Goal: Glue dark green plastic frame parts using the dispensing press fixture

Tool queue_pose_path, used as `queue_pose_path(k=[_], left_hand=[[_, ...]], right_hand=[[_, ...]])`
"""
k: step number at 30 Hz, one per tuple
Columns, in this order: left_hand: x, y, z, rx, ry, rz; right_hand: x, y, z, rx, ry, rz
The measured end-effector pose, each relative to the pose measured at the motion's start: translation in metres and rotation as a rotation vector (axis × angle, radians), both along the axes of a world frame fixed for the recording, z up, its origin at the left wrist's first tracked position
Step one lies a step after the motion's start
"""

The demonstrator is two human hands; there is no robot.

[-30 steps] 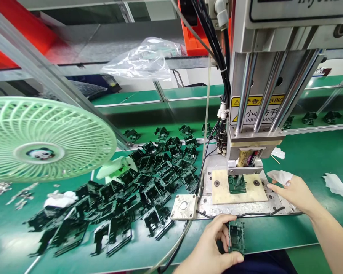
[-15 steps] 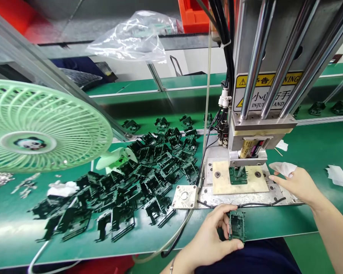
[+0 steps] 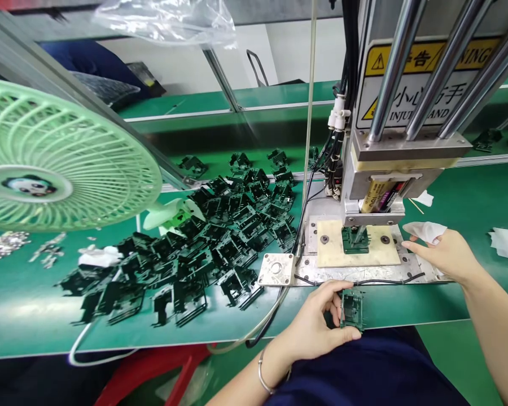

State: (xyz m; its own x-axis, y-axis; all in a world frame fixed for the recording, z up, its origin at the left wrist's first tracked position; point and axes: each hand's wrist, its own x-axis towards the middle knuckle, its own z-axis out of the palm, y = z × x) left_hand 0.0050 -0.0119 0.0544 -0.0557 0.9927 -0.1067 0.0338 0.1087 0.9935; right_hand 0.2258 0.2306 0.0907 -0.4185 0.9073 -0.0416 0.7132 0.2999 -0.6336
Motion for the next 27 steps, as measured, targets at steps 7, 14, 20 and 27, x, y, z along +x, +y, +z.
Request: queue_pose_path(k=[7,14,20,27], left_hand=[[-0.0003,-0.0007,0.0052,-0.082,-0.058,0.016],[-0.0001,-0.001,0.002,-0.112,-0.062,0.014],[0.0006,-0.0011,-0.0005,-0.102,-0.058,0.01],[0.0005,-0.0014,0.0028,-0.096,-0.065,0.008]], right_hand=[[0.0,0.0011,-0.0031,0.018,-0.021,0.019],[-0.001,0.0009,-0.0031,0.055,0.004,0.039],[0.0002,0.0009,-0.0046,0.092,0.006,0.064],[-0.0013,-0.0002,-0.0003,0.037,-0.003,0.051]])
